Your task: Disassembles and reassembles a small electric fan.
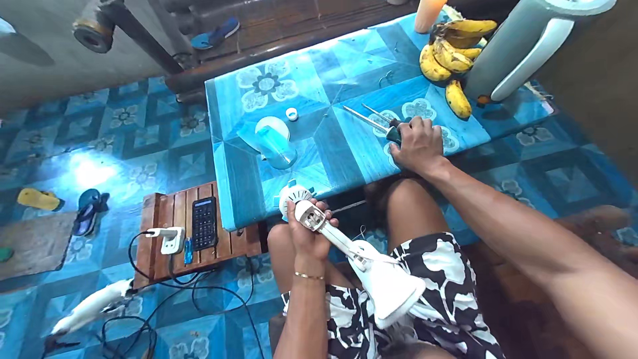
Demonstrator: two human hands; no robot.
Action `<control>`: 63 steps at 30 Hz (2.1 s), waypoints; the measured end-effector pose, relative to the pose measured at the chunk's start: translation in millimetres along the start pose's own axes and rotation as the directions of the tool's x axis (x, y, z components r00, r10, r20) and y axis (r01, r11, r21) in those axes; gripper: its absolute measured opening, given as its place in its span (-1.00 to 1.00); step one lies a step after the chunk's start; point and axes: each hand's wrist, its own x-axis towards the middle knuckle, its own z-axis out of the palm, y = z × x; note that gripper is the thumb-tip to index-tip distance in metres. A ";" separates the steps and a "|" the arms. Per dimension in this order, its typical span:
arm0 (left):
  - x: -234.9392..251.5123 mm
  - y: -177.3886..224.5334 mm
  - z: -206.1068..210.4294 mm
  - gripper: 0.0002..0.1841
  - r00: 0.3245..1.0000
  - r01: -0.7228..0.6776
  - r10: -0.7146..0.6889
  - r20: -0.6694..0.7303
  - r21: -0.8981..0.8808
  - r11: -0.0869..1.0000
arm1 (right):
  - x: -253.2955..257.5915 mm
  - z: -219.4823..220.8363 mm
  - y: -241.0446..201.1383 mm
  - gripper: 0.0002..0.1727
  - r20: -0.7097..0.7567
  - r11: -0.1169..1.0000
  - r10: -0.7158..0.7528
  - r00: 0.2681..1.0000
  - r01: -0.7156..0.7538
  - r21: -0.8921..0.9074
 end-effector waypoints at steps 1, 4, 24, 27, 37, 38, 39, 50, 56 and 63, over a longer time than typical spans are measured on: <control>-1.9 0.2 1.5 -0.27 1.000 0.003 -0.003 -0.019 -0.008 1.000 | 1.4 0.5 -0.5 -0.46 0.006 1.000 -0.008 1.000 0.008 -0.018; -7.1 -0.2 4.7 -0.28 0.998 0.027 -0.030 -0.055 -0.054 0.998 | 4.1 3.2 -0.3 -0.59 0.000 0.998 -0.040 0.999 0.040 -0.052; -13.5 -12.9 26.7 -0.34 0.987 -0.015 0.022 -0.158 0.045 0.999 | -182.7 -123.0 6.8 -0.54 0.079 0.787 -0.520 0.850 0.442 0.430; -15.2 -16.4 29.1 -0.36 0.986 -0.021 0.028 -0.164 0.044 0.999 | -180.0 -123.1 5.8 -0.54 0.092 0.787 -0.538 0.838 0.459 0.412; -16.5 -19.5 31.1 -0.38 0.986 -0.017 0.031 -0.167 0.083 0.996 | -178.9 -123.4 2.5 -0.55 0.115 0.789 -0.540 0.834 0.453 0.416; -16.6 -19.7 31.3 -0.38 0.986 -0.016 0.030 -0.164 0.084 0.996 | -179.4 -123.7 2.9 -0.54 0.121 0.791 -0.537 0.835 0.449 0.415; -16.5 -20.0 31.5 -0.37 0.986 -0.017 0.030 -0.163 0.082 0.997 | -179.8 -123.9 3.2 -0.54 0.124 0.793 -0.535 0.836 0.446 0.415; -20.5 -24.4 34.5 -0.40 0.982 -0.061 0.085 -0.168 0.143 0.988 | -182.1 -130.4 4.8 -0.56 0.139 0.812 -0.521 0.842 0.439 0.385; -37.9 -23.9 43.3 -0.54 0.891 -0.416 0.451 -0.043 0.317 0.852 | -195.0 -149.4 11.2 -0.56 0.145 0.788 -0.533 0.834 0.427 0.443; -55.9 1.4 62.0 -0.51 0.777 -0.627 0.587 0.229 0.367 0.687 | -184.9 -153.6 19.2 -0.74 0.501 0.313 -0.620 0.604 -0.395 0.864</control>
